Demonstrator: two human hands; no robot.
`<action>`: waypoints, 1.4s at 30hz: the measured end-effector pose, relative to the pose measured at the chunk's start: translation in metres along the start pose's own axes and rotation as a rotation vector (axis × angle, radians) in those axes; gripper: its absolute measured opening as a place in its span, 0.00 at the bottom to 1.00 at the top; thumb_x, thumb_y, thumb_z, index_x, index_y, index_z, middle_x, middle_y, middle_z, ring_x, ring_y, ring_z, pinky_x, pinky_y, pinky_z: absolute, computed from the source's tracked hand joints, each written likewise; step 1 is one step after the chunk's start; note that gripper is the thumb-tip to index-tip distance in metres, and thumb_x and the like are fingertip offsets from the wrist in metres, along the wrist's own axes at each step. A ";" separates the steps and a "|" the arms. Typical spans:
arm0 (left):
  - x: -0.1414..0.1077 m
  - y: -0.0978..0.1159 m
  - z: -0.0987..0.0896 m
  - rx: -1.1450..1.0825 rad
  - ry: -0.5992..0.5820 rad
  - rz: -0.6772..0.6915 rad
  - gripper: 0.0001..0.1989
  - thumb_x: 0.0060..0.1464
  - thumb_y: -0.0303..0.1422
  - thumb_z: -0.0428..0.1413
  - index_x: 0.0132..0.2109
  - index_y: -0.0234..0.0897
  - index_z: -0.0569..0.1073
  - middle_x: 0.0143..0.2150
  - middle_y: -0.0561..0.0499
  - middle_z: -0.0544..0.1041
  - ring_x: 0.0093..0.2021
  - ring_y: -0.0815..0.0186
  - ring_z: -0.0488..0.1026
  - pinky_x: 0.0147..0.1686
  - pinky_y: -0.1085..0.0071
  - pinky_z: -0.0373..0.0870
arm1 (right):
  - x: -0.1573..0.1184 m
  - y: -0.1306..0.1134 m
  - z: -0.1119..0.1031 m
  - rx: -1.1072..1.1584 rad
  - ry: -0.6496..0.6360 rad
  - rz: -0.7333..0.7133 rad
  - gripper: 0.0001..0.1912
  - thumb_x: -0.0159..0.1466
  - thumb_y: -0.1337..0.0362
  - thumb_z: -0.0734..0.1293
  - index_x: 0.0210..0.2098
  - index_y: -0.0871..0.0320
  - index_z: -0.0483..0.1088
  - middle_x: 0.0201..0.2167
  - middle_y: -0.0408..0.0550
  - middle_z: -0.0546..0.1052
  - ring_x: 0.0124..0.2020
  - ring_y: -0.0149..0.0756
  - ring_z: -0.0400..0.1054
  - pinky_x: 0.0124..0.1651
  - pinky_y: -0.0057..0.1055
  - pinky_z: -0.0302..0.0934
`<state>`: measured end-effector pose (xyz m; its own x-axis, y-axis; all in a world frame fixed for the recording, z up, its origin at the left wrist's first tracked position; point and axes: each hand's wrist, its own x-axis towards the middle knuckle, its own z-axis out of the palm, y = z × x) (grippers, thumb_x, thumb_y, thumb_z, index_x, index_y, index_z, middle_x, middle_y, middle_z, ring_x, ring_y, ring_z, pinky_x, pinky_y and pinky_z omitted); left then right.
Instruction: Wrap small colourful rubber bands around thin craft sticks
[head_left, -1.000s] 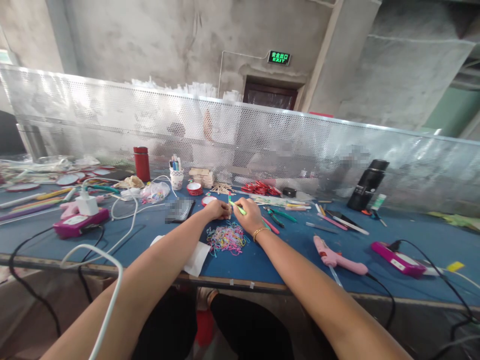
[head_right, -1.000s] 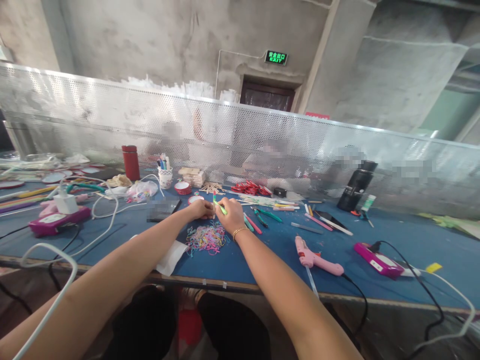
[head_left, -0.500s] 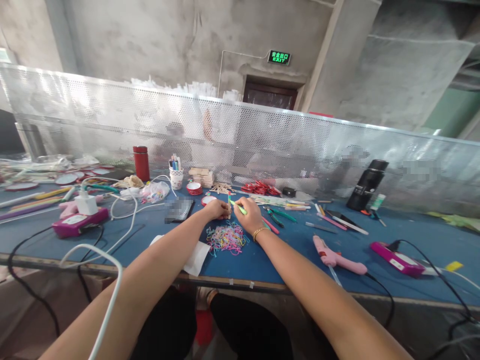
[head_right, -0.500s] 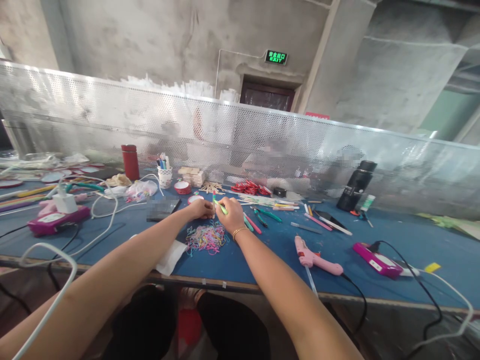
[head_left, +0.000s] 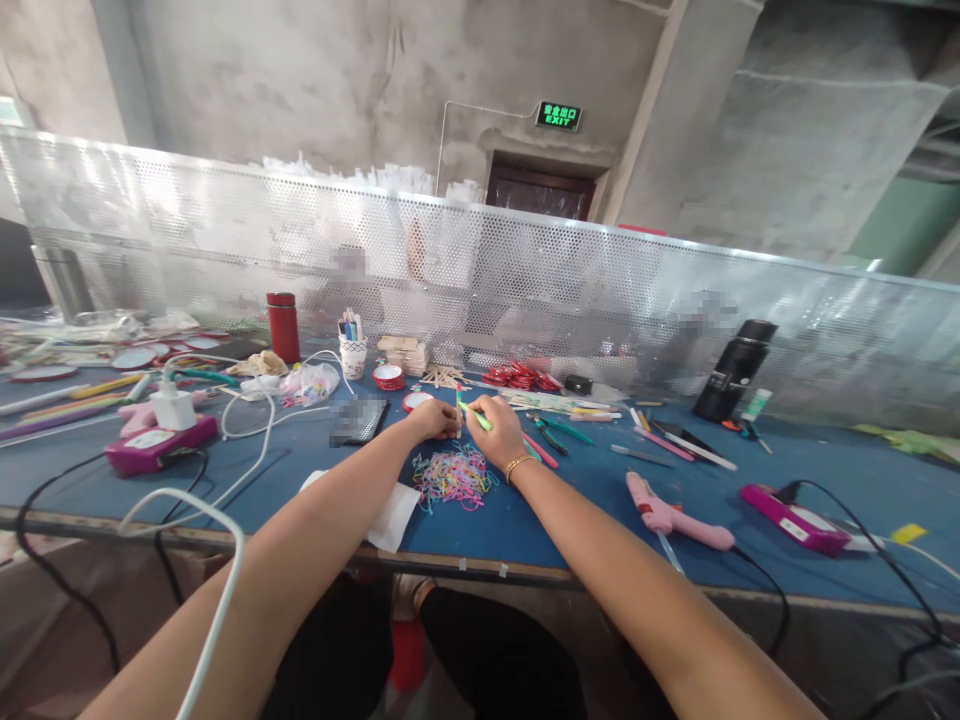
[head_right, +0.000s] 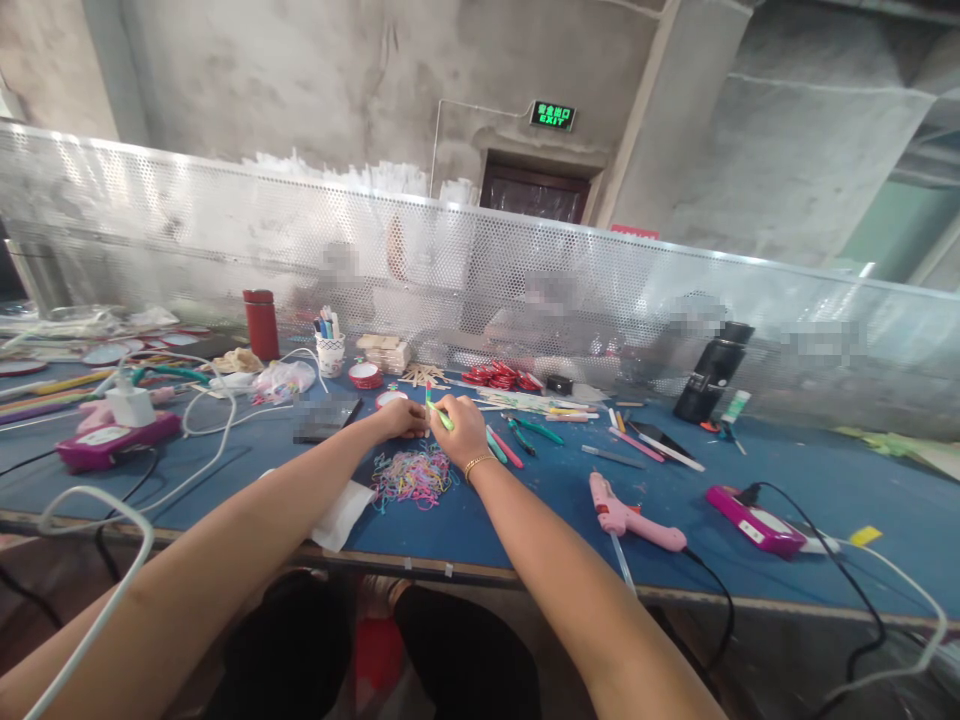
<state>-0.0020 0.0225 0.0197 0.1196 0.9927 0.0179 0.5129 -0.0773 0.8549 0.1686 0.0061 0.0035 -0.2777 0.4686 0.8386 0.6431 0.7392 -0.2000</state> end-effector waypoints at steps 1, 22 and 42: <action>0.000 0.000 0.000 0.000 0.000 0.001 0.08 0.42 0.34 0.66 0.29 0.34 0.78 0.23 0.53 0.76 0.23 0.73 0.70 0.24 0.80 0.67 | 0.000 0.000 0.000 -0.007 -0.004 0.002 0.06 0.64 0.62 0.61 0.33 0.54 0.68 0.30 0.46 0.73 0.37 0.38 0.64 0.43 0.31 0.56; 0.003 -0.002 0.002 -0.002 0.011 -0.014 0.10 0.40 0.36 0.67 0.28 0.35 0.77 0.21 0.54 0.75 0.22 0.73 0.69 0.23 0.79 0.67 | -0.001 0.000 0.000 -0.049 -0.040 0.008 0.07 0.64 0.61 0.61 0.33 0.54 0.68 0.31 0.46 0.73 0.38 0.38 0.64 0.43 0.31 0.56; -0.003 0.004 0.002 0.009 0.024 -0.022 0.08 0.41 0.33 0.66 0.28 0.35 0.77 0.21 0.54 0.75 0.23 0.73 0.69 0.25 0.79 0.67 | 0.000 -0.001 0.000 -0.040 -0.037 -0.002 0.05 0.64 0.62 0.62 0.33 0.54 0.68 0.30 0.45 0.73 0.38 0.38 0.65 0.42 0.31 0.56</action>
<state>0.0008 0.0192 0.0219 0.0879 0.9961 0.0113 0.5226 -0.0558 0.8508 0.1685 0.0054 0.0039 -0.3048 0.4856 0.8193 0.6707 0.7202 -0.1773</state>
